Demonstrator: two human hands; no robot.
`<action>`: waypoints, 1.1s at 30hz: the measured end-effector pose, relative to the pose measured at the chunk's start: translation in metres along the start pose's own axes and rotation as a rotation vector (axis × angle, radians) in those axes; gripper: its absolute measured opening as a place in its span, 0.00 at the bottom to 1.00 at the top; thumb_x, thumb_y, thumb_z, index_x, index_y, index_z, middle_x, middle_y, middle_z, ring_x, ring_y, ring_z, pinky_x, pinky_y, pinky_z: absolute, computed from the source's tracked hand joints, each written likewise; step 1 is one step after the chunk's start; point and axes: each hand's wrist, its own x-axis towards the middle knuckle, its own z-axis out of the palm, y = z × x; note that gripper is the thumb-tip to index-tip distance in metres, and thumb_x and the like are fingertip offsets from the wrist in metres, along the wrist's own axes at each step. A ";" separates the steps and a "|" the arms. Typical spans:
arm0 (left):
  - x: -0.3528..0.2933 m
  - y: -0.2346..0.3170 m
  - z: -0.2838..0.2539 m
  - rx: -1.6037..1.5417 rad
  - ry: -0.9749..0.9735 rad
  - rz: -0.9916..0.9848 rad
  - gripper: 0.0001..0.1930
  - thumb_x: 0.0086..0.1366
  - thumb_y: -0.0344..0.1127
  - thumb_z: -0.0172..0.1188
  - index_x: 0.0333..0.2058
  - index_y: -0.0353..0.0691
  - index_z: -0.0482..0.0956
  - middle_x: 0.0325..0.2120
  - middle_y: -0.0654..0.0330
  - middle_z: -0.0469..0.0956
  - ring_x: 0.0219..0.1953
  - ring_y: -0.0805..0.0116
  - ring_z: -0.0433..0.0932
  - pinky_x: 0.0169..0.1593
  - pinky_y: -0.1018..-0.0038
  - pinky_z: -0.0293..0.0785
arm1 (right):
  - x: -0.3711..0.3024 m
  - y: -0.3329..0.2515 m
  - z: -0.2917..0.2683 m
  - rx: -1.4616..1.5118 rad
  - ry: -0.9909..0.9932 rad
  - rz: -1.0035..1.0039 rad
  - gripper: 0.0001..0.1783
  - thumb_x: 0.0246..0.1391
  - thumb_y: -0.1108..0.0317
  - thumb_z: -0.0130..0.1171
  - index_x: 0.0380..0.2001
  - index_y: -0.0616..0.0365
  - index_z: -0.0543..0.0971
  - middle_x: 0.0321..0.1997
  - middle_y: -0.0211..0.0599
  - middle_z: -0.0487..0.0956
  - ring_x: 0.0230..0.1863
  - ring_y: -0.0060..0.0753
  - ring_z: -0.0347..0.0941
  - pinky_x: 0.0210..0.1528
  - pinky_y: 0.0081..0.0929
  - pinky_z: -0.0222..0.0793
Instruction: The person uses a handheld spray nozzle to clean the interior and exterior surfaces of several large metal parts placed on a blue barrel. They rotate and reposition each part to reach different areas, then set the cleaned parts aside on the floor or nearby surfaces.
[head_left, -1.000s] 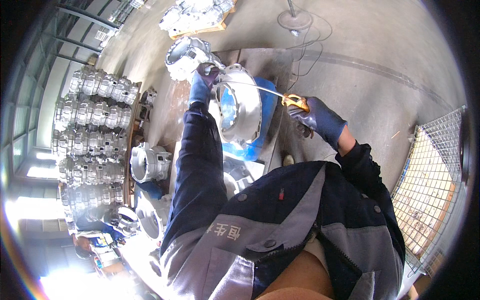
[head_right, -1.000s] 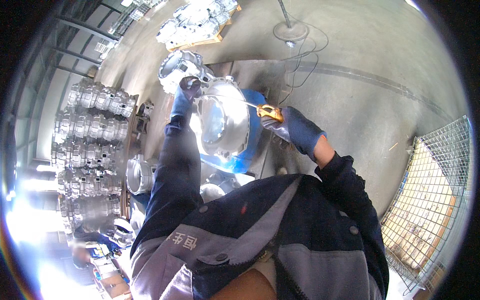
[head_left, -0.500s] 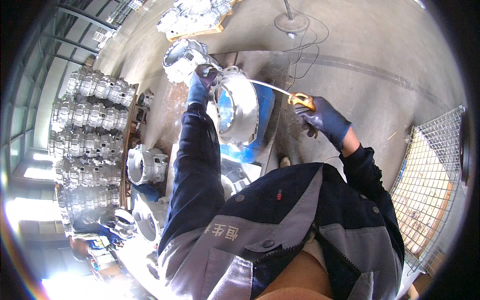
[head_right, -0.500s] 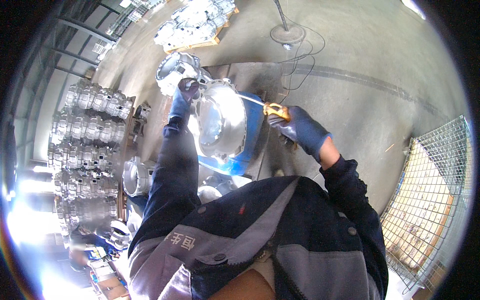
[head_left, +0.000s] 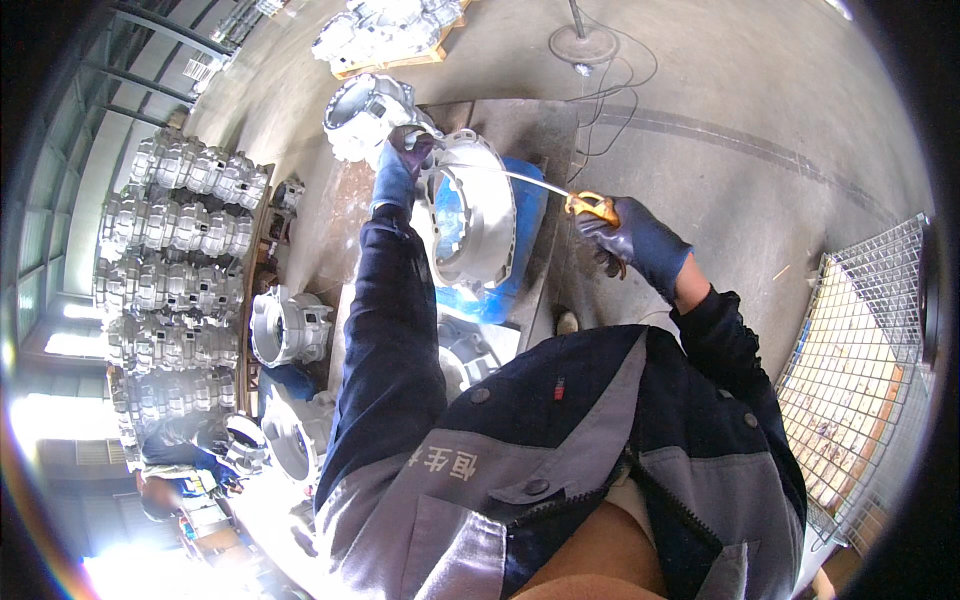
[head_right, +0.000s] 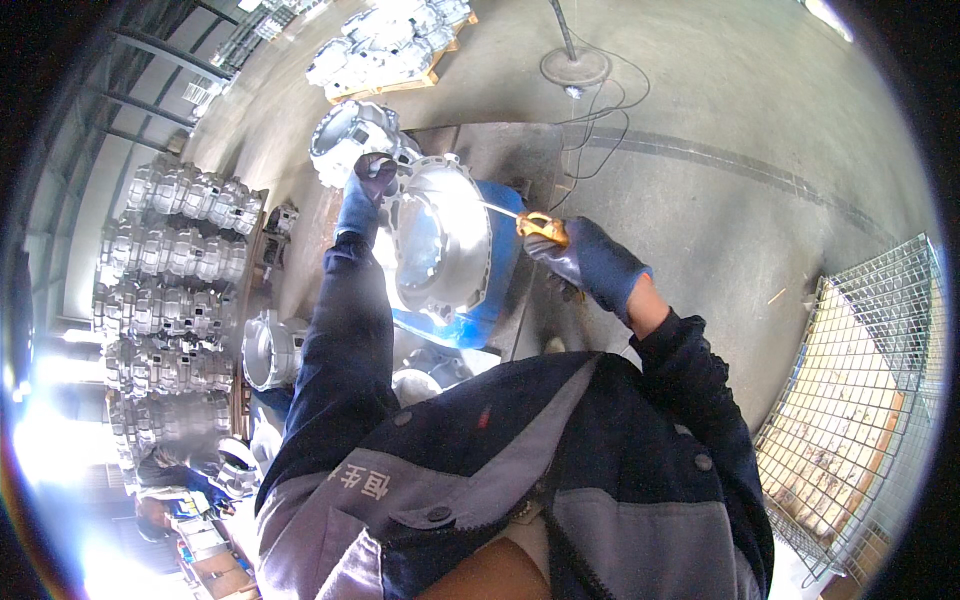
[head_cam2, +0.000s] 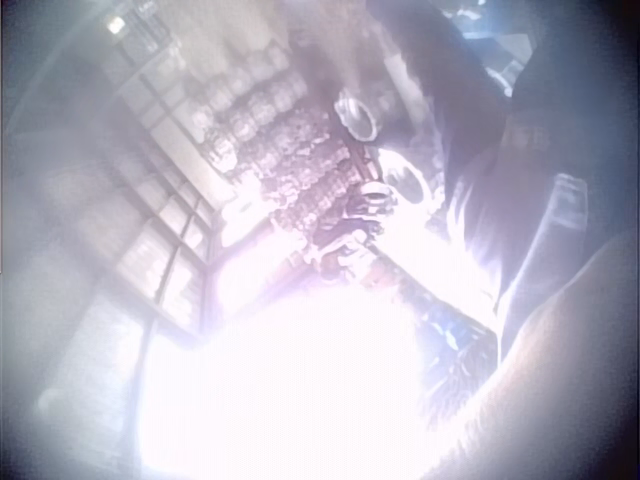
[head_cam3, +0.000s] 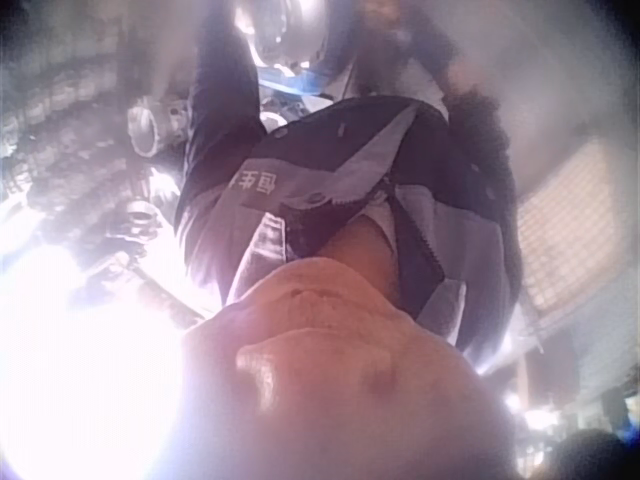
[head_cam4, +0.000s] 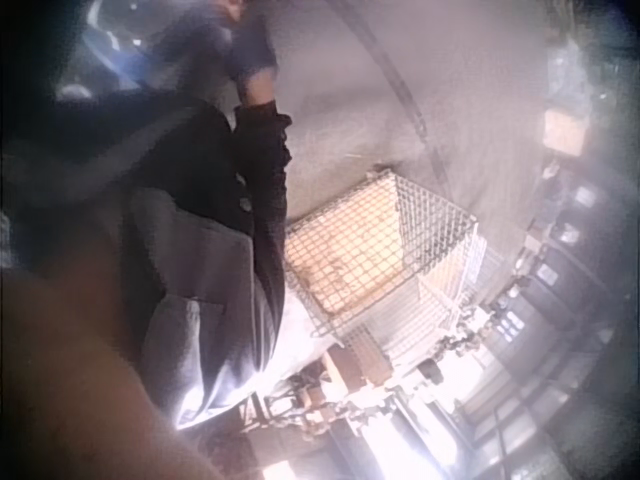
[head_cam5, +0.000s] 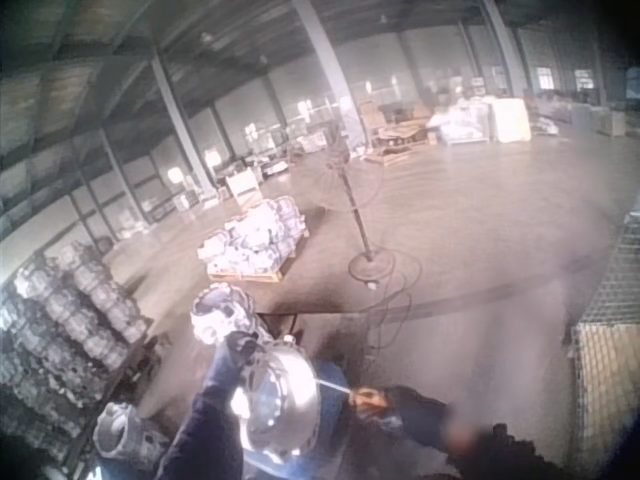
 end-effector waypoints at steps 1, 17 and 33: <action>-0.001 0.001 0.000 0.185 -0.009 0.007 0.14 0.60 0.32 0.68 0.44 0.37 0.78 0.33 0.61 0.81 0.30 0.71 0.77 0.32 0.74 0.73 | 0.001 -0.001 0.000 0.048 -0.005 0.109 0.22 0.59 0.53 0.62 0.42 0.65 0.78 0.30 0.42 0.81 0.27 0.33 0.78 0.32 0.28 0.74; 0.004 -0.004 0.000 0.165 -0.080 0.080 0.13 0.63 0.29 0.63 0.45 0.34 0.75 0.28 0.61 0.80 0.24 0.76 0.72 0.27 0.78 0.69 | 0.038 -0.014 0.000 0.018 -0.040 -0.049 0.24 0.63 0.48 0.56 0.43 0.62 0.81 0.23 0.40 0.79 0.20 0.27 0.73 0.28 0.30 0.71; -0.003 0.021 0.001 0.265 -0.120 -0.001 0.14 0.64 0.39 0.65 0.44 0.39 0.78 0.24 0.67 0.77 0.24 0.76 0.72 0.26 0.77 0.69 | 0.049 -0.006 -0.006 0.030 0.087 0.183 0.28 0.61 0.43 0.55 0.42 0.62 0.80 0.23 0.46 0.79 0.23 0.37 0.77 0.29 0.36 0.74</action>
